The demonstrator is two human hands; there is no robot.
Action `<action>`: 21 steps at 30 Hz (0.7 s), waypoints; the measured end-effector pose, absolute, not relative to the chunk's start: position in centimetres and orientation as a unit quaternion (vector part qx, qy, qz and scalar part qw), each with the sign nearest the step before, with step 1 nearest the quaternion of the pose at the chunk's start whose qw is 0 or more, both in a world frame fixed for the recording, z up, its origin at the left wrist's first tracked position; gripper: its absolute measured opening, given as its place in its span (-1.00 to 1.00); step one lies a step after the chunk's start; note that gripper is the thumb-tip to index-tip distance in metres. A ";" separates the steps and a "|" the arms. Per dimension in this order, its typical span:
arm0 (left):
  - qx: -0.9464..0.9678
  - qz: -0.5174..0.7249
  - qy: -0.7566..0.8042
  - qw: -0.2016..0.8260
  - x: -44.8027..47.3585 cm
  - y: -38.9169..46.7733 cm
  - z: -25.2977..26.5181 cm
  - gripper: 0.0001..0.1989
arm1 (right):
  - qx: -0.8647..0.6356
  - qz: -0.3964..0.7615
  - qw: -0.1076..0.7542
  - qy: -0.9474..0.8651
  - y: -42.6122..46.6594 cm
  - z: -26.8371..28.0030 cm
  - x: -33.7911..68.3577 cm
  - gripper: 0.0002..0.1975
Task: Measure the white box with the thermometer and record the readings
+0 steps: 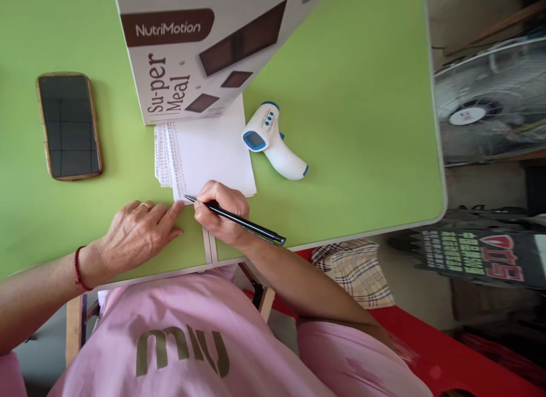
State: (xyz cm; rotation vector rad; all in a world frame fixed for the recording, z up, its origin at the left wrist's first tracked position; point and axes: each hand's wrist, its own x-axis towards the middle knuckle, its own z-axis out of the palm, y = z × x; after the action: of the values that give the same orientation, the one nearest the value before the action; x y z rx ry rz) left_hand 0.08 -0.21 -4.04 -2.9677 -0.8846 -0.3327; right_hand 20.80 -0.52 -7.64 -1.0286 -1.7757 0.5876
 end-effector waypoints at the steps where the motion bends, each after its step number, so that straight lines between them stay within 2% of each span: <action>1: -0.953 -0.106 -0.283 0.012 0.1 -0.2 -4.0 -0.65 | -0.423 0.240 0.483 -0.728 -0.5 -7.7 20.8 -0.80; 12: -0.953 -0.109 -0.283 0.011 0.1 -0.1 -4.1 -0.66 | -0.444 0.249 0.505 -0.697 -0.7 -7.4 20.8 -0.81; 21: -0.953 -0.112 -0.282 0.011 0.0 -0.2 -4.1 -0.66 | -0.470 0.240 0.490 -0.694 -0.7 -7.6 20.9 -0.79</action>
State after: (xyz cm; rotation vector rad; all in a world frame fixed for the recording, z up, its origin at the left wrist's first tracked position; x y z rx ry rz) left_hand 0.00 -0.20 -4.09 -2.9719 -0.8810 -0.3482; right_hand 20.86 -0.74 -7.61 -1.1409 -1.6845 0.5837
